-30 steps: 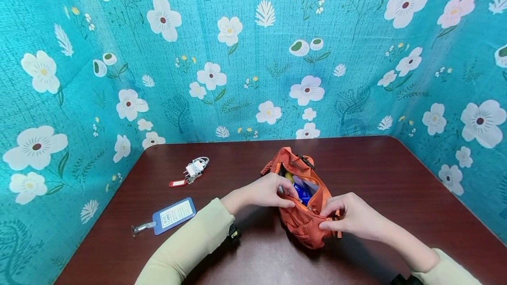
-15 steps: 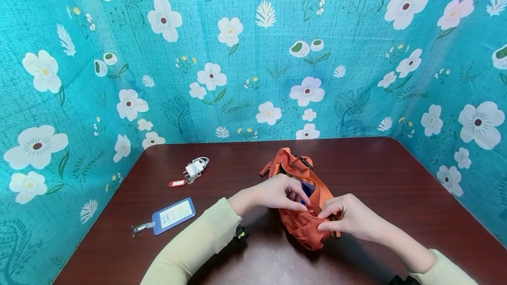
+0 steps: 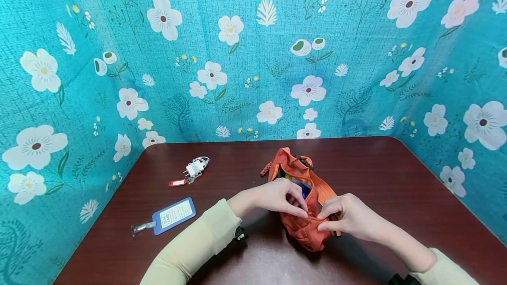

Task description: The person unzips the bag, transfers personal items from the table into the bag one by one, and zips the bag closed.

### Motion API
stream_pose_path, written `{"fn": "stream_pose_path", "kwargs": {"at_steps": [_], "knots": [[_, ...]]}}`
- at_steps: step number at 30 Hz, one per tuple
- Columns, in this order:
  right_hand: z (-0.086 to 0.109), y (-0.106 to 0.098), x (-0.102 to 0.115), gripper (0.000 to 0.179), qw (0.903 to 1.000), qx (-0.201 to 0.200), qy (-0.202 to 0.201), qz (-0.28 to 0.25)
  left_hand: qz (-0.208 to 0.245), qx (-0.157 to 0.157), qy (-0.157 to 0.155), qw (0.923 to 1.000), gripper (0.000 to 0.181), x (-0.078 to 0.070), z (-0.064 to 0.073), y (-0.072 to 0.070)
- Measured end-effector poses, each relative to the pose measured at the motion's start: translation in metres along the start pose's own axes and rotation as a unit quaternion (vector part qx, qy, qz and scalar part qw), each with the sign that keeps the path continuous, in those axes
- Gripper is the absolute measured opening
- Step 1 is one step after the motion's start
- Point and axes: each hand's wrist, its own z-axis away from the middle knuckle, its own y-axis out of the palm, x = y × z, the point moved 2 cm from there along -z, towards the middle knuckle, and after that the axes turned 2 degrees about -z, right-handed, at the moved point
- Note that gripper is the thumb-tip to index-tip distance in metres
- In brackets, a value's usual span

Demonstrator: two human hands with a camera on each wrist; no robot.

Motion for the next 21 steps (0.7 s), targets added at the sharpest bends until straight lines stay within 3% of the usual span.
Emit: {"fn": "stream_pose_path", "kwargs": {"at_steps": [7,14,21], "knots": [[-0.0008,-0.0005,-0.0001,0.008,0.9998,-0.004,-0.011,0.014,0.012,0.004,0.019,0.9997,0.008,0.0001,-0.0005,0.0011],[-0.0020,-0.0018,0.0021,0.008,0.9996,-0.005,-0.016,0.024,0.083,0.013,0.004,0.9965,0.007,0.0012,0.0003,0.0027],[-0.0014,-0.0023,0.0012,0.009,0.9994,-0.010,-0.021,0.026,0.063,0.024,-0.002,0.9977,0.014,0.0009,-0.0031,0.0052]]}}
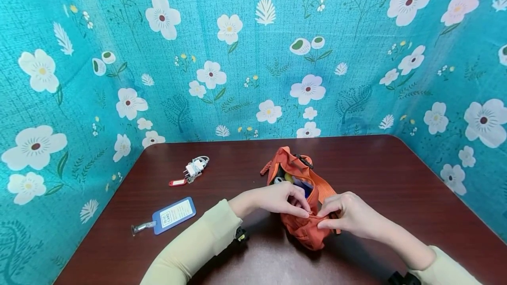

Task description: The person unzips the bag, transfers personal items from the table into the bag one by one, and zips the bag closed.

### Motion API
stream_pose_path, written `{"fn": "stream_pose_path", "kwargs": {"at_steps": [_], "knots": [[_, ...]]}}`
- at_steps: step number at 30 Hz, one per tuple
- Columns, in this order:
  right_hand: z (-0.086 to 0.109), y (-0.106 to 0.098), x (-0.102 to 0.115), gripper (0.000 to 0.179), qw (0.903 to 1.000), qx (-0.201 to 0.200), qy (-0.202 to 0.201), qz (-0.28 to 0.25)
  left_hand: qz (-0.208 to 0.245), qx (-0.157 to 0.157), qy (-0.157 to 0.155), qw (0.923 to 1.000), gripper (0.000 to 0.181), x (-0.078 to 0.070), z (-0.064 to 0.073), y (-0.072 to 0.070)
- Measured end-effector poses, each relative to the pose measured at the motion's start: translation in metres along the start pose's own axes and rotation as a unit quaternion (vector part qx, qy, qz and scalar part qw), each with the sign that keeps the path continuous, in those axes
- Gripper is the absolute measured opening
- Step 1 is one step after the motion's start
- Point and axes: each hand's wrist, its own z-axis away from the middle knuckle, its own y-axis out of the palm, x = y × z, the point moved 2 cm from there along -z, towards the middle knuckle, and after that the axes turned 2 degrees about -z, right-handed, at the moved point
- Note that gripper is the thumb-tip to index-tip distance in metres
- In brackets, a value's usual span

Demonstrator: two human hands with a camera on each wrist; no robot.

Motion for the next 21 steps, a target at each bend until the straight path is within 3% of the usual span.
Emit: {"fn": "stream_pose_path", "kwargs": {"at_steps": [8,14,21], "knots": [[0.0008,0.0003,-0.0006,0.008,1.0000,0.003,0.006,0.006,0.007,-0.009,0.011,0.9999,0.008,-0.0015,-0.0010,0.0002],[0.0016,0.0006,-0.0024,0.007,0.9999,0.001,0.008,-0.008,0.039,-0.028,-0.004,0.9988,0.008,0.0025,0.0013,-0.0004],[0.0013,0.0006,-0.0022,0.007,0.9998,0.000,0.007,-0.017,0.034,-0.041,-0.012,0.9985,0.006,0.0047,0.0022,-0.0003]]}}
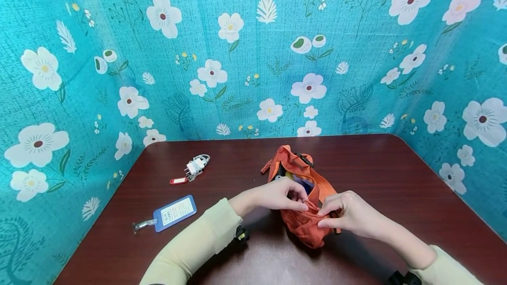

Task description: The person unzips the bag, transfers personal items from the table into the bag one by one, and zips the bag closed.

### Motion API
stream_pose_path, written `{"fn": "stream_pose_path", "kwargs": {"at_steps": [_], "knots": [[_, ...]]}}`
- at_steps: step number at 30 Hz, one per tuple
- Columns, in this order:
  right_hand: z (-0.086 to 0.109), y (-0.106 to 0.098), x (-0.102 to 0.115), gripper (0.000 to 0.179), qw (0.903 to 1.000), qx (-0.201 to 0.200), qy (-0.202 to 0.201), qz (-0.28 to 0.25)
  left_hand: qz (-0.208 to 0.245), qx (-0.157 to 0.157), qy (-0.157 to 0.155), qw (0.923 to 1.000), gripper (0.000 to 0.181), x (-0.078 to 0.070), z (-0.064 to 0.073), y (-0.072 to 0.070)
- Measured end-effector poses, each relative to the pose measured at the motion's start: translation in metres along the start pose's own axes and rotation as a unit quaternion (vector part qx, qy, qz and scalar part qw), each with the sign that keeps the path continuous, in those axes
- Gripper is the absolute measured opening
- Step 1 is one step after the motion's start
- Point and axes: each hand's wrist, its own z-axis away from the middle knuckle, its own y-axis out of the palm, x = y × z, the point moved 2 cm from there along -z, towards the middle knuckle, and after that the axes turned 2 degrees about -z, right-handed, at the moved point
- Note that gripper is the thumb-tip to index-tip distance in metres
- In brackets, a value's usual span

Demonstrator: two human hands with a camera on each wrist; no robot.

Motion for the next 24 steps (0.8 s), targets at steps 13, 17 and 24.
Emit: {"fn": "stream_pose_path", "kwargs": {"at_steps": [13,17,24], "knots": [[0.0006,0.0016,-0.0046,0.011,0.9999,0.004,-0.003,-0.011,0.009,-0.025,0.014,0.9996,0.005,0.0014,0.0007,-0.0018],[-0.0004,0.0006,-0.0022,0.009,1.0000,0.005,0.004,-0.007,0.002,-0.026,0.006,0.9996,0.006,-0.0004,0.0017,-0.0037],[-0.0013,0.0016,-0.0004,0.007,0.9999,0.002,0.008,-0.008,-0.048,-0.056,-0.014,0.9972,0.003,-0.0075,0.0015,-0.0034]]}}
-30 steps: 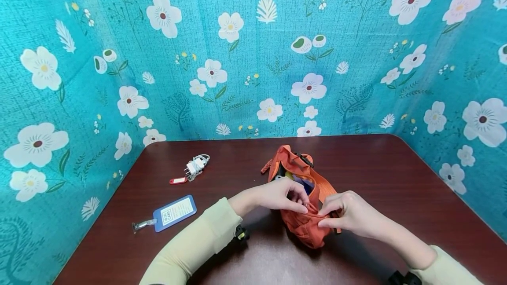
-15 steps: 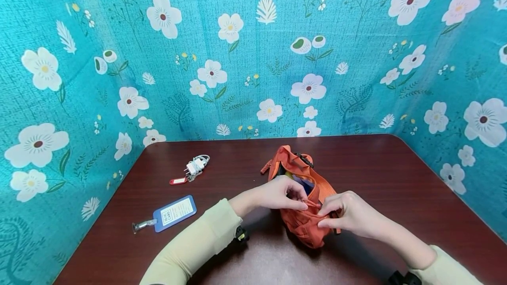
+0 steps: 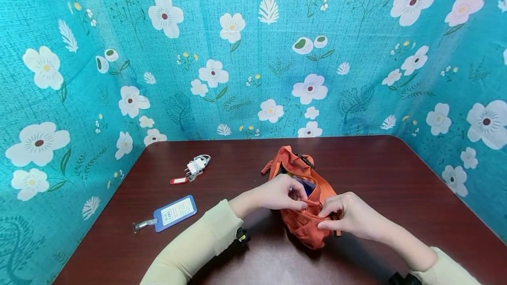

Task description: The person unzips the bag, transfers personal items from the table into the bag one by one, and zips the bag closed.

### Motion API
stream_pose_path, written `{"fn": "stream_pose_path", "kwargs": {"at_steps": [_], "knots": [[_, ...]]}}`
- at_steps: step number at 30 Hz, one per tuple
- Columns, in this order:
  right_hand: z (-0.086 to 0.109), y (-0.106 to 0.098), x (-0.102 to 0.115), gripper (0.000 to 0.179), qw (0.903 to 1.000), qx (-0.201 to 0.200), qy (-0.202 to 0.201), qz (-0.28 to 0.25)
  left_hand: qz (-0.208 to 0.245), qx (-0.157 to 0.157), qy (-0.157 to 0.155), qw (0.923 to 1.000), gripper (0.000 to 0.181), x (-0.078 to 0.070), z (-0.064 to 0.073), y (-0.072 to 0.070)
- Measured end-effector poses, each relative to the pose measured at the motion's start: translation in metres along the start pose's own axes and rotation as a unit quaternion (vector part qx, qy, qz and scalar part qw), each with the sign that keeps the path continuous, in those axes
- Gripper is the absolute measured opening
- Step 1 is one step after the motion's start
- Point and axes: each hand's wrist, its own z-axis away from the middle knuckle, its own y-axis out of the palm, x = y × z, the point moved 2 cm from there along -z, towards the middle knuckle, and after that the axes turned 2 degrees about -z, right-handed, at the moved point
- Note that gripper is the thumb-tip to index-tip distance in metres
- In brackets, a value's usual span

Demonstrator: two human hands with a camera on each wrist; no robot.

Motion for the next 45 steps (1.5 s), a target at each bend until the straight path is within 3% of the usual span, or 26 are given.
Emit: {"fn": "stream_pose_path", "kwargs": {"at_steps": [14,26,45], "knots": [[0.002,-0.001,0.004,0.007,1.0000,0.000,0.002,-0.005,0.004,-0.013,-0.013,0.9998,0.004,0.003,0.001,-0.006],[0.004,0.000,-0.002,0.010,0.9999,0.003,0.002,-0.011,-0.013,-0.025,-0.037,0.9989,0.004,0.021,0.000,-0.016],[0.005,-0.002,0.001,0.008,0.9977,0.019,0.052,-0.039,-0.057,-0.054,-0.059,0.9952,0.006,0.040,-0.001,-0.037]]}}
